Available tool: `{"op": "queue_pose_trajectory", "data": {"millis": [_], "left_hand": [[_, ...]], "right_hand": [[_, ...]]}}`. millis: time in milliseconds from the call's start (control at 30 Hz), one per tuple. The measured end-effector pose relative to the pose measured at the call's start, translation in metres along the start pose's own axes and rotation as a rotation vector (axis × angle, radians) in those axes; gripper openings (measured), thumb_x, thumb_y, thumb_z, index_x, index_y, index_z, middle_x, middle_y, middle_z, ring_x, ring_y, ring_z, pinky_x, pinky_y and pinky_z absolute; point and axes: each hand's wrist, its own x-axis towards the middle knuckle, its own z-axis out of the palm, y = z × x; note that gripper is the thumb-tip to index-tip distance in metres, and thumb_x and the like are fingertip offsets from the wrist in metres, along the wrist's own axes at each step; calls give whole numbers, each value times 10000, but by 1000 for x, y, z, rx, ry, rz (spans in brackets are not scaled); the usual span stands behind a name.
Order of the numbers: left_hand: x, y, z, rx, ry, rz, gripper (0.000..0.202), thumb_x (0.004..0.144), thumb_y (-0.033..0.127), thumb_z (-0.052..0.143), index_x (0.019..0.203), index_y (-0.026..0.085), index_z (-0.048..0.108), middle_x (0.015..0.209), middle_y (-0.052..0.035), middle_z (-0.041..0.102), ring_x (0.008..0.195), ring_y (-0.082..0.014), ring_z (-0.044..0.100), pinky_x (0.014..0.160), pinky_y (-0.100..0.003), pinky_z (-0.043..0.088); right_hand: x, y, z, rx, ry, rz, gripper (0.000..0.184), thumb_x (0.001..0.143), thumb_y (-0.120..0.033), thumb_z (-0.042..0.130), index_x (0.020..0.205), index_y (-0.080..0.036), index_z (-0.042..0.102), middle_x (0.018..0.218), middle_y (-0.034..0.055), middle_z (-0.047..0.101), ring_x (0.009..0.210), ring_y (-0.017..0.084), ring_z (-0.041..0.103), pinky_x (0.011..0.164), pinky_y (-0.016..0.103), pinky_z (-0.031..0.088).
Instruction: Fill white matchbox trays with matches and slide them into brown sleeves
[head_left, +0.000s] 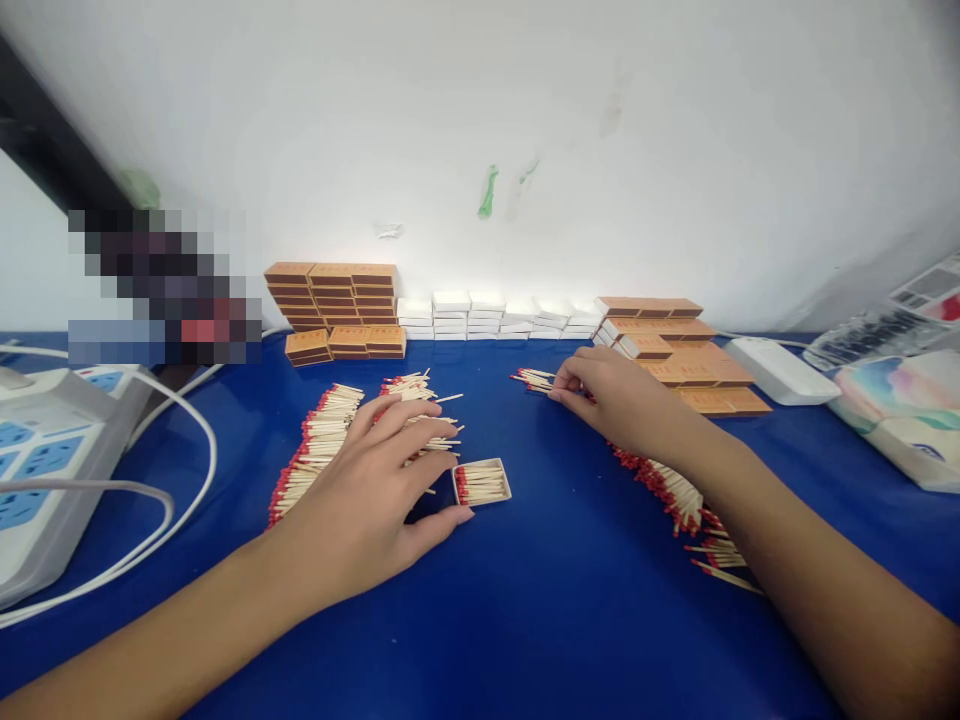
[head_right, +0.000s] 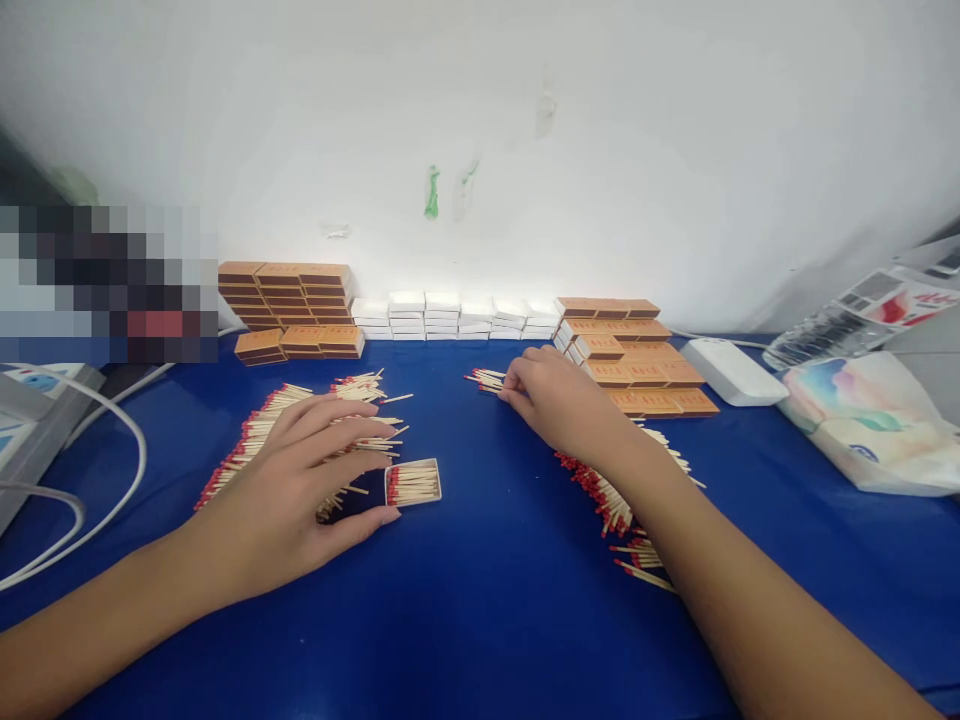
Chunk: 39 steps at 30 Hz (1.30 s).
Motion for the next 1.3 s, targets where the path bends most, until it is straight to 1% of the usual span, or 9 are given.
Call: {"op": "queue_pose_trajectory", "data": {"millis": [133,300,500,667,767,867,1033,1167,1300], "left_hand": [[-1,0,0,5,0,-1,252,1046,399,758,1184,188,758,1343,-130,778,1356,-354,656,1197,-639,485],[-1,0,1,2,6,-5,248,1042,392,762,1174,182,765,1340,-131,778,1359,-358,655,1201,-640,484],[0,0,0,7,6,-5,260,1037,402,768,1167,178,770,1331,-130,780,1353,-362,653,1197,-641,484],[-1,0,0,11,8,-3,253,1047,402,755,1183,189,764,1335,-122,780,1358,-351,654,1209,-637,467],[-1,0,1,13,6,-4,253,1047,400,753,1180,184,766,1341,-123,779,1361,-354,651,1203,-637,473],[-1,1,0,12,7,-5,250,1044,395,758,1169,179,769,1341,-127,780,1360,-356,652,1201,-639,475],[-1,0,0,9,6,-7,257,1044,400,758,1188,187,771,1350,-124,779,1364,-352,649,1209,-637,469],[0,1,0,21,1,-23,253,1036,400,764,1176,190,775,1349,-114,781,1363,-361,646,1202,-634,469],[2,0,-1,47,12,-51,233,1030,399,767,1126,187,784,1302,-105,794,1347,-378,649,1190,-646,451]], "right_hand": [[0,6,1,17,-1,-24,164,1015,-241,623,870,-218,697,948,109,710,945,298,650,829,400,495],[-1,9,1,36,19,-16,123,1013,-302,661,935,-225,718,936,95,693,932,294,646,803,392,492],[0,6,2,44,1,-16,150,1008,-245,623,887,-222,707,929,99,697,929,288,650,800,389,499],[0,4,2,49,-6,-10,142,1013,-267,645,895,-217,706,947,104,708,945,295,655,831,409,511],[-1,4,1,46,-12,11,150,1011,-280,674,876,-222,703,932,96,708,940,296,660,817,401,509],[-2,3,1,45,-21,4,180,1017,-256,660,843,-231,698,925,92,715,932,289,668,802,387,507],[-2,2,0,49,-42,-31,156,1026,-243,640,883,-225,700,935,97,716,954,294,669,816,395,514],[-5,-7,-2,89,-11,-75,144,1044,-238,624,918,-221,691,964,99,703,975,293,661,826,401,519],[-13,-32,-7,150,34,-177,141,1082,-243,613,967,-229,692,1008,94,705,1005,287,657,851,405,529]]}}
